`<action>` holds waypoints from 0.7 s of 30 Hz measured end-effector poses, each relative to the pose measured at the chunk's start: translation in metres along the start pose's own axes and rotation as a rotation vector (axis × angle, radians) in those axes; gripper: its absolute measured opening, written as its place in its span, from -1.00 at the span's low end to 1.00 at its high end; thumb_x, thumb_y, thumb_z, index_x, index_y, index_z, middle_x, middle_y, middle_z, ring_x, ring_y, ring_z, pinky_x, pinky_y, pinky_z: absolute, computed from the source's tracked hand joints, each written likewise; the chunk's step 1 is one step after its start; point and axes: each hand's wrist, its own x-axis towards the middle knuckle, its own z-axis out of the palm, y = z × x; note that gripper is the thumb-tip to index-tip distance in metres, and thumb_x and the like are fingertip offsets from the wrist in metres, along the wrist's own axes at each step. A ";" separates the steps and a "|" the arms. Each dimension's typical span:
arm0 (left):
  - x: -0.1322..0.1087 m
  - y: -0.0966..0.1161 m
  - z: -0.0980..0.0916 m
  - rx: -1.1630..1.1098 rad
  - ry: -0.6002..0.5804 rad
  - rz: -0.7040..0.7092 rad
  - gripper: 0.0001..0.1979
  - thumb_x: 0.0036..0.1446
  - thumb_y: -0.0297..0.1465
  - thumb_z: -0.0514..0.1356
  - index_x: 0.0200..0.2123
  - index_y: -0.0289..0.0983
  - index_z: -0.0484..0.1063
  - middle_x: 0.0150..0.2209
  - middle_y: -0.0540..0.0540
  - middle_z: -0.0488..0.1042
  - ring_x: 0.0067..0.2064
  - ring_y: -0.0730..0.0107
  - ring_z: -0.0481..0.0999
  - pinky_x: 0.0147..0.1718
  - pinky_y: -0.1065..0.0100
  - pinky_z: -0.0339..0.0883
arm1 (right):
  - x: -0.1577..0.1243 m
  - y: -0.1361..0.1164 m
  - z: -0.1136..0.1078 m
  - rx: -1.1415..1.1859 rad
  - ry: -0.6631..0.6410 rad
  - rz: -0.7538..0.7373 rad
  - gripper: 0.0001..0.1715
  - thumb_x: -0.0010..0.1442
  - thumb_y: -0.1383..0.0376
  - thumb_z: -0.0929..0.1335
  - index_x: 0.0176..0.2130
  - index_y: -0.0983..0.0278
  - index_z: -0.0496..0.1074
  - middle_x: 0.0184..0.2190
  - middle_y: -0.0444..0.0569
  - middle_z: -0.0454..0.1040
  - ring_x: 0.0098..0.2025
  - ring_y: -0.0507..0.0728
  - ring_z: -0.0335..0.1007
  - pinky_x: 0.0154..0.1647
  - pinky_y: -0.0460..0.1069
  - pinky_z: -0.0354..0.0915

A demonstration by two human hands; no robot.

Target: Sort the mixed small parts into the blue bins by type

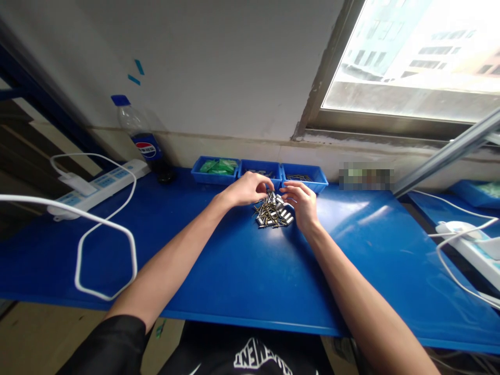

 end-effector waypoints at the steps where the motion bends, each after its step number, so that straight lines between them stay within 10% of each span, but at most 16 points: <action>1: 0.001 0.001 -0.002 -0.084 0.033 -0.003 -0.73 0.07 -0.50 0.28 -0.13 -0.31 0.64 -0.34 -0.07 0.66 -0.31 0.35 0.63 -0.30 0.43 0.44 | 0.000 0.000 0.000 -0.008 -0.005 -0.006 -0.78 0.03 0.23 0.44 -0.27 0.23 0.61 -0.38 -0.07 0.62 -0.43 0.07 0.44 -0.36 -0.02 0.34; 7: 0.001 0.004 -0.010 -0.435 0.109 -0.012 -0.83 0.01 -0.43 0.39 -0.29 -0.38 0.61 -0.29 -0.18 0.69 -0.22 0.26 0.69 -0.14 0.32 0.56 | -0.003 0.002 0.000 -0.073 -0.138 -0.063 -0.79 0.10 0.19 0.46 -0.23 0.21 0.62 -0.38 -0.10 0.62 -0.41 0.06 0.44 -0.33 -0.02 0.35; 21: -0.001 -0.001 -0.012 -0.322 0.040 -0.017 -0.85 -0.02 -0.40 0.41 -0.36 -0.35 0.61 -0.34 -0.14 0.67 -0.27 0.28 0.68 -0.21 0.35 0.55 | -0.008 -0.003 0.007 0.031 -0.237 -0.005 -0.70 -0.02 0.17 0.61 -0.26 0.22 0.65 -0.42 -0.11 0.59 -0.40 0.06 0.43 -0.23 0.01 0.39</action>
